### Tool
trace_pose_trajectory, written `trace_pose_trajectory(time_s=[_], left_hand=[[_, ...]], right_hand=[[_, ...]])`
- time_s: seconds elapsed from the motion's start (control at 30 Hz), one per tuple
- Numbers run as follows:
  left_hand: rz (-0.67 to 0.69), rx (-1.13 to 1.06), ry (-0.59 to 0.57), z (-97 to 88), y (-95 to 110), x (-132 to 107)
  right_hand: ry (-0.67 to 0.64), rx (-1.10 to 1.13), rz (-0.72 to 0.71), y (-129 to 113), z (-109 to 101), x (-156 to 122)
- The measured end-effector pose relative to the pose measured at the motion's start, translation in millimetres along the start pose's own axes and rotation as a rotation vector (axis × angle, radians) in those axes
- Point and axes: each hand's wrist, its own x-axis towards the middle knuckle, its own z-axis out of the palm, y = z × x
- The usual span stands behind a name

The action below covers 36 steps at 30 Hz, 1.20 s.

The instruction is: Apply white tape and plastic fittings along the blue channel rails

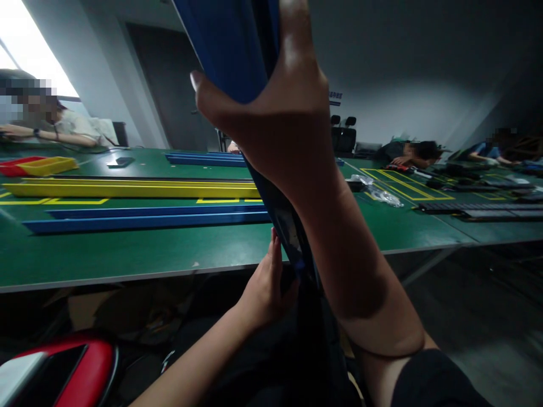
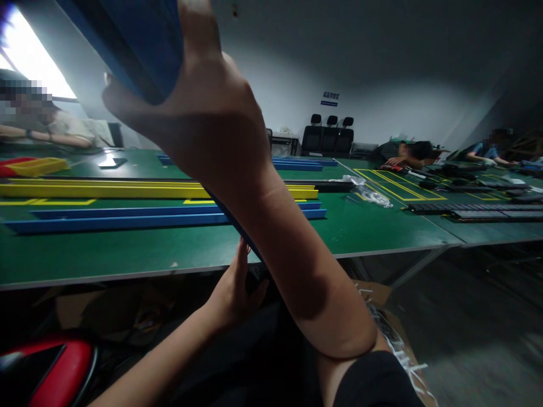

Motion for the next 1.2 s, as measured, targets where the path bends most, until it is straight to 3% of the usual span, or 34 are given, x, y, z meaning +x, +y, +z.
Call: trace_pose_trajectory(time_s=[0.13,0.27,0.4,0.53,0.67,0.73,0.8,0.87,1.0,1.2], left_hand=[[0.044,-0.04,-0.14,-14.4,-4,11],[0.075,-0.06,-0.227,-21.5,-3,18],[0.091,-0.042,-0.333,-34.0,4,20],[0.179,-0.023,-0.456,-65.7,13,25],[0.267,0.184,-0.264,-101.7,3,26],[0.293,0.351,-0.063,-115.0,-8,26],[0.193,0.535,0.121,-124.3,-19,27],[0.054,0.653,0.218,-130.5,-31,30],[-0.078,0.71,0.175,-138.5,-56,33],[-0.067,0.723,0.068,-146.1,-88,22]], right_hand=[[-0.072,-0.06,0.013,5,-3,2],[-0.263,-0.093,0.114,6,-8,-8],[-0.439,-0.17,0.175,7,-8,-32],[-0.626,-0.232,0.153,13,-9,-64],[-0.844,-0.291,0.158,21,-12,-95],[-0.924,-0.31,0.141,25,-14,-108],[-0.976,-0.329,0.123,29,-15,-120],[-1.014,-0.355,0.115,32,-18,-130],[-1.103,-0.37,0.091,38,-23,-148],[-1.222,-0.253,0.042,50,-30,-168]])
